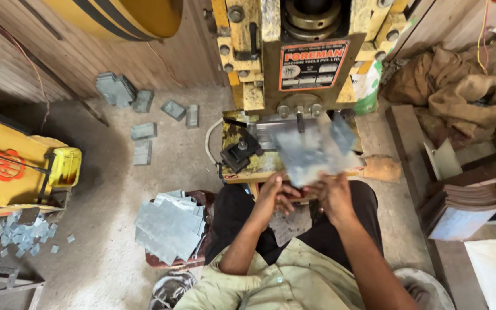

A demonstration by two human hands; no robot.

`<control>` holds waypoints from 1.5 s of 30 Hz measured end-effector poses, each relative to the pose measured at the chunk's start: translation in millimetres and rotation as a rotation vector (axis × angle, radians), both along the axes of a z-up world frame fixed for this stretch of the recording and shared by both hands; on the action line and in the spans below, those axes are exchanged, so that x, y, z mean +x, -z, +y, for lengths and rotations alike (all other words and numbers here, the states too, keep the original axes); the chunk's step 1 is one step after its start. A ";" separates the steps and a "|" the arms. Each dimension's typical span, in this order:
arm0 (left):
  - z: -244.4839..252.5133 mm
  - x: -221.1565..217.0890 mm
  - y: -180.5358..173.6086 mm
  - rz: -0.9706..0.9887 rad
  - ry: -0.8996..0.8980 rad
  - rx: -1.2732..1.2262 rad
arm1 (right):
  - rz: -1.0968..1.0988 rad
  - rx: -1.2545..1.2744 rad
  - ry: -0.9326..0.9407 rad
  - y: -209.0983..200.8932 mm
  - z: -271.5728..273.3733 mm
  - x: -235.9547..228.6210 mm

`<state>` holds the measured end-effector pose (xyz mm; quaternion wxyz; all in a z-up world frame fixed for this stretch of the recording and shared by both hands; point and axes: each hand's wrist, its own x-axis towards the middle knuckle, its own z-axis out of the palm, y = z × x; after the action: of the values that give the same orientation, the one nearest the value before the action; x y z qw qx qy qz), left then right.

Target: The person sits on the floor and repeatedly places rectangular metal sheets into a yellow Foreman hydraulic press. They operate the machine to punch holes in the sheets, then remove the processed pieces and stack them on a red tray to their left.

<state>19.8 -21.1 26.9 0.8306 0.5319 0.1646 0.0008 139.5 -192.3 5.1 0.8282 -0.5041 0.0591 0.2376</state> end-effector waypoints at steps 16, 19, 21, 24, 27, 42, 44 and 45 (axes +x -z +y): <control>9.1 15.6 18.7 -0.012 -0.302 -0.056 | -0.154 -0.131 -0.109 24.6 32.8 -12.5; 8.6 -5.9 18.2 0.075 -0.138 -0.052 | -0.154 -0.123 -0.108 33.4 31.6 -11.2; 5.8 -15.5 24.2 0.092 0.035 -0.054 | -0.147 -0.126 -0.098 40.6 30.7 -10.1; -0.4 -19.0 24.8 0.107 0.168 0.020 | -0.154 -0.047 -0.074 47.4 25.8 -7.9; -7.2 14.6 10.9 0.103 -0.013 0.116 | -0.081 -0.113 -0.020 42.9 10.1 -10.8; 4.0 11.6 -20.4 0.181 0.283 -0.056 | 0.207 0.196 -0.183 -19.2 -35.2 13.4; 21.2 -2.5 -13.4 0.186 0.260 0.031 | 0.238 0.407 -0.205 -45.2 -32.6 18.9; 25.0 1.7 -8.5 0.088 0.137 -0.042 | 0.253 0.513 -0.213 -52.7 -31.7 18.3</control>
<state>21.6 3.8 35.4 0.8318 0.5238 0.1642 -0.0827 157.7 -223.9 57.8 0.8850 -0.2481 0.0466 0.3912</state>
